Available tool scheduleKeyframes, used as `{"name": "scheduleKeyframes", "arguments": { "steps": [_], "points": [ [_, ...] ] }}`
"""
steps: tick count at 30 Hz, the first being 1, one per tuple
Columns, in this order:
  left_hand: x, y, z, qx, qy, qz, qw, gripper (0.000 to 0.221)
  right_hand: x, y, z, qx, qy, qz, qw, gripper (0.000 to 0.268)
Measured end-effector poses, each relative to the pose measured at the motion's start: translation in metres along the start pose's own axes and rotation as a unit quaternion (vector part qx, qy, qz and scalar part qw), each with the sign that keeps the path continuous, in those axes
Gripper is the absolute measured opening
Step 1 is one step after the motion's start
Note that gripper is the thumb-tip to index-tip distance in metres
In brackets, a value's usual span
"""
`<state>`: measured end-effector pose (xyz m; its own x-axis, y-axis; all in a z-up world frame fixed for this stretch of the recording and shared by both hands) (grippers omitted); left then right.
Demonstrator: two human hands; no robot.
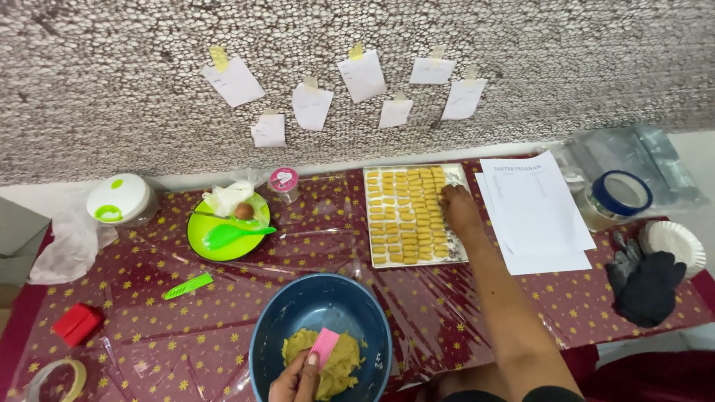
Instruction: Hand-shaping small pieces of dough by rolling them and using a textured tool to create ridges.
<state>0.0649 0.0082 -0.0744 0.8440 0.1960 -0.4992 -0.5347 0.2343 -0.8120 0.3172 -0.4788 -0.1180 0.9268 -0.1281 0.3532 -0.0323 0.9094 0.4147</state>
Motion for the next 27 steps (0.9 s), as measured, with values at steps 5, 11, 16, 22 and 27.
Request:
{"name": "scheduleKeyframes", "arguments": {
  "steps": [5, 11, 16, 22, 27],
  "points": [
    [0.002, 0.002, 0.001, -0.022, -0.038, -0.084, 0.996, 0.029, 0.000, 0.006, 0.000, -0.009, 0.058, -0.030, 0.998, 0.010],
    [0.001, -0.010, 0.005, -0.022, 0.037, -0.143, 0.989, 0.033, -0.031, 0.020, 0.010, -0.012, 0.022, -0.048, 0.999, 0.050],
    [-0.004, -0.012, 0.004, -0.158, 0.084, -0.158, 0.971, 0.034, -0.093, 0.148, 0.040, 0.185, -0.017, -0.041, 0.982, 0.027],
    [-0.004, -0.037, 0.014, -0.177, 0.098, -0.175, 0.964, 0.030, -0.186, 0.319, 0.038, 0.184, 0.153, 0.122, 0.963, 0.017],
    [-0.024, -0.064, 0.030, -0.031, 0.081, -0.252, 0.964, 0.040, -0.231, 0.335, -0.012, -0.033, 0.410, 0.065, 0.909, 0.033]
  ]
}}
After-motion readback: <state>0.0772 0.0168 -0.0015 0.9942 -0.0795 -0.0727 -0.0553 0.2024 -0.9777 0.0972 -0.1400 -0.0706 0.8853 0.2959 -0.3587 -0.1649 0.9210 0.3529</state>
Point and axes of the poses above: each hand's wrist, its own x-axis towards the middle knuckle, its own z-axis out of the back of the hand, y = z × x, the point moved 7 cm from there along x, towards the middle knuckle, and after that the axes turned 1 degree about x, right-handed, at the moved point
